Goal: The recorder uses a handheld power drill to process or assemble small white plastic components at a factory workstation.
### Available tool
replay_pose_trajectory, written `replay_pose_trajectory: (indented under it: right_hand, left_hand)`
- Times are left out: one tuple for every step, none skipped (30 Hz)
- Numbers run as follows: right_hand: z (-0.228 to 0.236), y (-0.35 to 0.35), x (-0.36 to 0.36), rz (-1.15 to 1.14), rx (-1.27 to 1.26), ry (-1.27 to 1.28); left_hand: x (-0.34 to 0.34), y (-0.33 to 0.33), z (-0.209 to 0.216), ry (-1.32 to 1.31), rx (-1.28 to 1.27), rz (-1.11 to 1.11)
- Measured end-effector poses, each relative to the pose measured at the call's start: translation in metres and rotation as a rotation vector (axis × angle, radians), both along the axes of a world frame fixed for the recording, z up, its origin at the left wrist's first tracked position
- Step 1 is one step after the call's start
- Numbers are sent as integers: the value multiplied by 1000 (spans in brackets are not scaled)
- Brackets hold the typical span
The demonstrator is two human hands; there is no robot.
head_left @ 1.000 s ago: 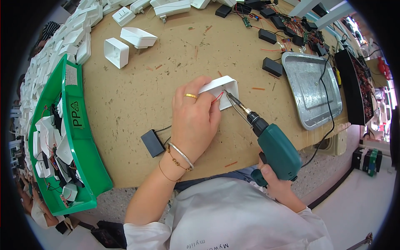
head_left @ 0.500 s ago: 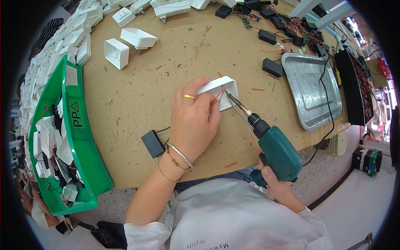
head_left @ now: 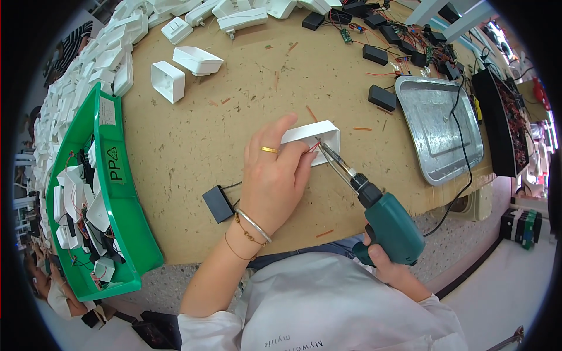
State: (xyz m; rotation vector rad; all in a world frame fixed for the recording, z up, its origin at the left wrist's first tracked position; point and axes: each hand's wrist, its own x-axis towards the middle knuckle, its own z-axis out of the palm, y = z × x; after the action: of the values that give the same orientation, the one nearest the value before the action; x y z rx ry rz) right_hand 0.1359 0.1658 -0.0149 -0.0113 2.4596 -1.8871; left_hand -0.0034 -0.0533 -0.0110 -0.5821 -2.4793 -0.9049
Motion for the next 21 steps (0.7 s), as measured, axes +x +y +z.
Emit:
replay_pose_trajectory:
  right_hand:
    - [-3,1,3,0,-2,1]
    - [-5,3,6,2,-9,-2]
    - [-7,4,8,2,-15,-7]
    - [-8,5,10,0,-16,-7]
    - [-10,6,11,10,6,1]
    - [-10,7,12,19,27,8]
    - [-10,6,13,18,28,8]
    - [-8,4,13,-11,-36,-13]
    - [-7,2,14,-36,-101,-33]
    - [-6,3,14,-33,-103,-32]
    - [-5,6,16,29,-50,-70]
    - [-5,7,16,89,6,-108]
    - [-5,7,17,90,5,-108]
    - [-6,7,18,90,-5,-108]
    - [-7,7,18,89,-17,-109]
    - [-9,7,18,90,-17,-108]
    - [-11,7,16,73,-17,-24]
    - [-13,6,15,55,-16,60]
    - [-12,5,15,53,-16,60]
    - [-10,2,14,21,-11,58]
    - [-9,0,14,-12,-6,55]
  left_hand:
    - [0,1,0,-10,18,-11]
    - [0,1,1,-9,16,-11]
    - [0,3,0,-27,24,5]
    - [0,3,0,-45,32,21]
    - [-1,4,2,-46,32,20]
    - [-3,4,5,27,-25,11]
    - [-5,4,6,99,-82,3]
    - [-7,5,5,98,-81,2]
    - [-8,4,3,131,-72,-20]
    - [-8,3,1,164,-62,-42]
    - [-7,3,1,165,-64,-40]
    - [-7,3,0,168,-79,-42]
    - [-7,3,-1,171,-93,-45]
    - [-7,3,0,172,-94,-44]
    - [-7,4,0,194,-133,-34]
    - [-7,6,1,216,-172,-24]
    - [-6,7,1,216,-172,-23]
    - [-6,8,1,220,-187,-6]
    - [-5,9,0,225,-202,10]
    - [-5,10,-1,224,-202,9]
    - [-5,11,-2,234,-208,32]
